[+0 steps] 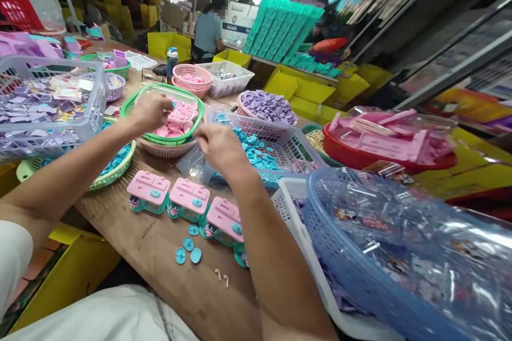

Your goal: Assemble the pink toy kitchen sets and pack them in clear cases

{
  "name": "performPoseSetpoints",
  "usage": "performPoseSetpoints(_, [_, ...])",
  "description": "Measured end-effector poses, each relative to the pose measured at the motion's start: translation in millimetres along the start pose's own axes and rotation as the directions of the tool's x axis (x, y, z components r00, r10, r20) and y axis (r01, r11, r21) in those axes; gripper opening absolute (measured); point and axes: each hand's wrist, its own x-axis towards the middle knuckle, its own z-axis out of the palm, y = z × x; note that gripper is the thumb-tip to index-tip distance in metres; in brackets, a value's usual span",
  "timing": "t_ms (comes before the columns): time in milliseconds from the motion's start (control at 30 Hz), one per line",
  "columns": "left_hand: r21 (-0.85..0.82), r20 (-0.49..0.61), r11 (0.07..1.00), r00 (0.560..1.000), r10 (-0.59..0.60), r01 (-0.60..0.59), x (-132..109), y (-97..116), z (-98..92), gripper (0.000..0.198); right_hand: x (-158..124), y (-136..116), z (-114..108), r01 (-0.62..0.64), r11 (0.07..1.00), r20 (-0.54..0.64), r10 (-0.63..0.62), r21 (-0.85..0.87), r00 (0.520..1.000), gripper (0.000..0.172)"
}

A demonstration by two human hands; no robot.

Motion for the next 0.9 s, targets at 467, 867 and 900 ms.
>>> performPoseSetpoints(467, [0.14,0.358,0.972,0.906,-0.225,0.186,98,-62,29.6,0.03,191,35,99,-0.144,0.985,0.331,0.167,-0.092,0.929,0.014])
performPoseSetpoints(867, [-0.291,0.309,0.873,0.902,-0.301,0.391,93,-78,12.9,0.015,190,61,101,-0.419,0.706,0.314,0.284,0.571,0.906,0.014])
performPoseSetpoints(900, [-0.318,0.312,0.858,0.899,-0.307,0.404,92,-77,12.2,0.014,190,61,101,-0.426,0.681,0.315,0.289,0.595,0.904,0.016])
